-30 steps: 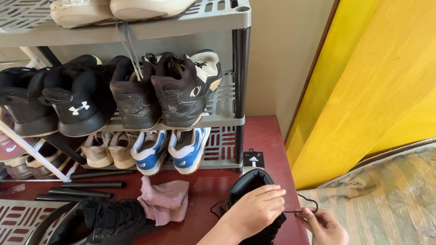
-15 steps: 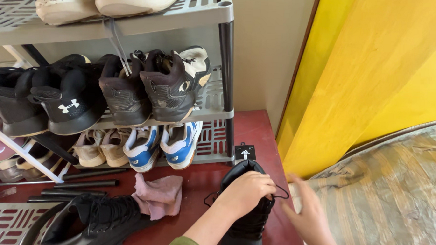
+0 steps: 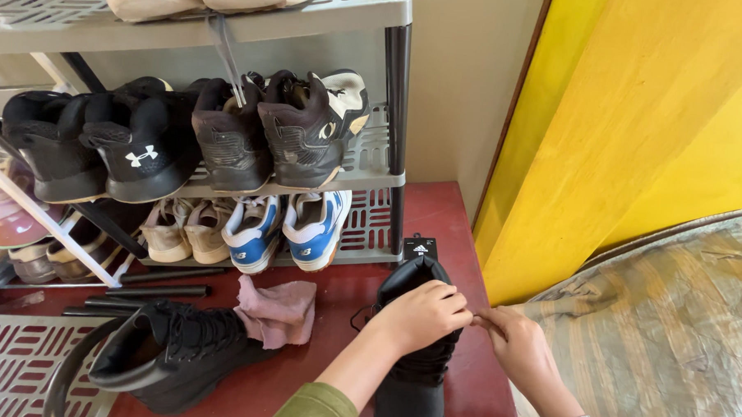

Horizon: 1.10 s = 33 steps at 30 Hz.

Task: The person wipes a pair of black boots with a pink cloth, cleaning the exterior surfaces. They then tie the laces on each boot and continue wiping the boots before placing them on a red surface next to a shoe rack.

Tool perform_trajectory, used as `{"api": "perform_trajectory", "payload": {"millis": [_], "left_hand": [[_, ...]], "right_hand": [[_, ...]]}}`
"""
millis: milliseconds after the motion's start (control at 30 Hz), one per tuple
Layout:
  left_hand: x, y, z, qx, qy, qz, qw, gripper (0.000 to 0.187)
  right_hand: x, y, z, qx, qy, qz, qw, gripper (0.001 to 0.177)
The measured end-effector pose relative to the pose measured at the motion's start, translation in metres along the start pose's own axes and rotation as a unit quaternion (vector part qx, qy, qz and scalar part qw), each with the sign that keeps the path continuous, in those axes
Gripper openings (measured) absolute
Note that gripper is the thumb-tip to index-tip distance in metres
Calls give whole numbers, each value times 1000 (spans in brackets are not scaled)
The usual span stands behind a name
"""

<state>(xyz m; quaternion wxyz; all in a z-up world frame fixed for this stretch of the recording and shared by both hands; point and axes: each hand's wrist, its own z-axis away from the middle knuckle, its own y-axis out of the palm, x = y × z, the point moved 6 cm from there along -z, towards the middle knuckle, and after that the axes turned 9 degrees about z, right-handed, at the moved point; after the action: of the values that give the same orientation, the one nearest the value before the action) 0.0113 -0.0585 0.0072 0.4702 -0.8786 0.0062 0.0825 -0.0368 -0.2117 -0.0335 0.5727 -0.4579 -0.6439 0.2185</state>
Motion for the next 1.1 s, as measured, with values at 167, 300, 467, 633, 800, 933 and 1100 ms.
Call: {"api": "perform_trajectory", "payload": {"millis": [167, 300, 467, 633, 800, 933, 1100], "left_hand": [[-4, -1, 6, 1, 12, 7, 1000, 6], [-3, 0, 6, -1, -20, 4, 1000, 10], [5, -39, 1, -113, -111, 9, 987, 27], [61, -79, 69, -258, -389, 175, 867, 37], [61, -31, 123, -125, -542, 336, 760, 39], [63, -26, 134, -180, -525, 351, 754, 28], [66, -30, 135, -199, -471, 432, 743, 10]], "right_hand": [[-2, -5, 1, -1, 28, -28, 999, 18], [1, -5, -1, 19, 23, -21, 999, 19], [3, -14, -7, 117, 73, -6, 990, 24], [37, -33, -2, 50, -12, -35, 998, 47], [106, -28, 3, -99, -168, 76, 978, 47], [158, 3, 1, -126, -271, 146, 943, 53], [164, 39, -25, 70, -81, 227, 968, 42]]}}
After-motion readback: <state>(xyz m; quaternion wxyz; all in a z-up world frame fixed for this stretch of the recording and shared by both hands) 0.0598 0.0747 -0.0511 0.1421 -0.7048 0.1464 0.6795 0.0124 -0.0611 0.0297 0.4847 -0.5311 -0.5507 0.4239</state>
